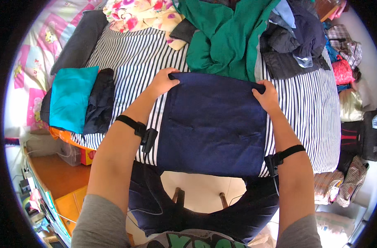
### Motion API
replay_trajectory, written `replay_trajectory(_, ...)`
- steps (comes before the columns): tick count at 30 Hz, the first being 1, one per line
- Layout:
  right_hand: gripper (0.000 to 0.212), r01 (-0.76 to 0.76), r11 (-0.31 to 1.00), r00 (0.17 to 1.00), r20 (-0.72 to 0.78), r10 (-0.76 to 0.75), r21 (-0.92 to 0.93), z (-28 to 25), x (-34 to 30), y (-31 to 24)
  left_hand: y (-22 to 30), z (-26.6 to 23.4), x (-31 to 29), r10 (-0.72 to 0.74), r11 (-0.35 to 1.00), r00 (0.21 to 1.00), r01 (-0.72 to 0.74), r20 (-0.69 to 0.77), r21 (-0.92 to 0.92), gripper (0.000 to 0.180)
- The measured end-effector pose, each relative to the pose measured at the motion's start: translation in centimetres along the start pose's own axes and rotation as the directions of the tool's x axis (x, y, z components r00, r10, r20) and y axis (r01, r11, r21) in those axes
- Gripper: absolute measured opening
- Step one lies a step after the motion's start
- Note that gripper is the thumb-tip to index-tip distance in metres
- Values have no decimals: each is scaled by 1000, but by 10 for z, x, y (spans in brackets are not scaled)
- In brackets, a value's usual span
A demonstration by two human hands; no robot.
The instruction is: Folding various items of clothing including shirts and pants on a bed.
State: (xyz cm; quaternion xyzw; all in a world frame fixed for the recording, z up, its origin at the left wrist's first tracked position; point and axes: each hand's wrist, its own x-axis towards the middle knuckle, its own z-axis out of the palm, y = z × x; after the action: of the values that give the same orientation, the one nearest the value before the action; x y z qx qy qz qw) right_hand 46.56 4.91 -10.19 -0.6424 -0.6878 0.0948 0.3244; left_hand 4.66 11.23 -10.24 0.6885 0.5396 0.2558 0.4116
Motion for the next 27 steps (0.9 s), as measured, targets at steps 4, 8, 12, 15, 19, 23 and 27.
replay_trajectory(4, 27, 32, 999, 992, 121, -30, -20, -20, 2, -19, 42, -20, -25, -86, 991, 996, 86, -8, 98, 31)
replay_trajectory(8, 26, -53, 998, 981, 183, 58, -35, -47, -5, -47, 62, -30, -47, 36, 991, 998, -31, -41, 132, 28)
replay_trajectory(12, 22, 31, 999, 991, 126, -35, 33, -74, -22, -63, 74, -42, -65, 84, 983, 996, -78, -30, 165, 27)
replay_trajectory(15, 21, 30, 997, 987, 155, -41, 75, -97, -39, -83, 87, -50, -86, 111, 979, 994, -108, -5, 175, 27)
replay_trajectory(19, 19, 83, 990, 975, 198, -104, 110, -115, -71, -95, 92, -56, -123, 189, 963, 982, -190, 23, 191, 19)
replay_trajectory(23, 19, 123, 986, 965, 217, -145, 113, -136, -101, -104, 92, -55, -149, 182, 965, 977, -199, 107, 174, 17)
replay_trajectory(27, 17, 147, 980, 961, 215, -173, 132, -148, -127, -119, 97, -55, -177, 217, 956, 970, -233, 106, 176, 17)
